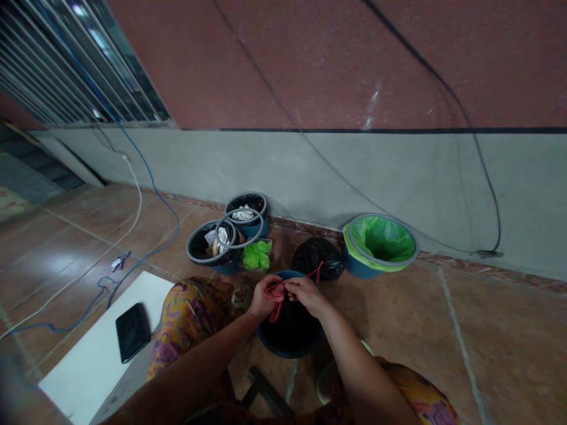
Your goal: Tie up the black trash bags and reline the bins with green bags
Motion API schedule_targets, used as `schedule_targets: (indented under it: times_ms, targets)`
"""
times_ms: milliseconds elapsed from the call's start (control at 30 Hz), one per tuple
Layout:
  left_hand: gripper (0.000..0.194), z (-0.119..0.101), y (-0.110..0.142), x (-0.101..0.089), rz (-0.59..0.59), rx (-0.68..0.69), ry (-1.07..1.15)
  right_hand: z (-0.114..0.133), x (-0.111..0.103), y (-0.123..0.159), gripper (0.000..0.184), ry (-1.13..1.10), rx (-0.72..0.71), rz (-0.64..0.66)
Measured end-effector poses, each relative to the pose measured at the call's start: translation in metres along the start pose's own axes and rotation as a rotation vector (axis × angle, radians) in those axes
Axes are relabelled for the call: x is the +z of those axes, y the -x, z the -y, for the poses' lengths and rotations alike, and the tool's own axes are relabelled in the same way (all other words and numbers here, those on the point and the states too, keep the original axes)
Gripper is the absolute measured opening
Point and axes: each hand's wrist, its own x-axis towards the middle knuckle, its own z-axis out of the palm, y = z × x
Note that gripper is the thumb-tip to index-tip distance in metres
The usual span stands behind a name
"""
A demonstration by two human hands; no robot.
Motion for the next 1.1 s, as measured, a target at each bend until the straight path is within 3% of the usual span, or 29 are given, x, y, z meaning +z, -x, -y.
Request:
schedule_targets:
  times_ms: [300, 567, 733, 933, 1100]
  targets:
    - [0.019, 0.01, 0.004, -0.004, 0.033, -0.017, -0.086, -0.006, 0.001, -0.004, 0.012, 0.256, 0.045, -0.062]
    - [0.017, 0.025, 0.005, -0.002, 0.056, -0.029, -0.14, -0.023, 0.001, -0.009, 0.018, 0.746, -0.048, -0.208]
    - [0.015, 0.037, 0.01, -0.011, 0.02, -0.065, -0.189, -0.017, -0.004, -0.007, 0.018, 1.026, 0.005, -0.299]
    - [0.025, 0.052, 0.012, -0.017, -0.018, -0.155, -0.15, -0.018, -0.005, -0.007, 0.02, 1.129, 0.03, -0.296]
    - [0.028, 0.051, 0.01, -0.017, -0.01, -0.268, -0.111, -0.018, -0.008, -0.008, 0.018, 1.107, -0.005, -0.271]
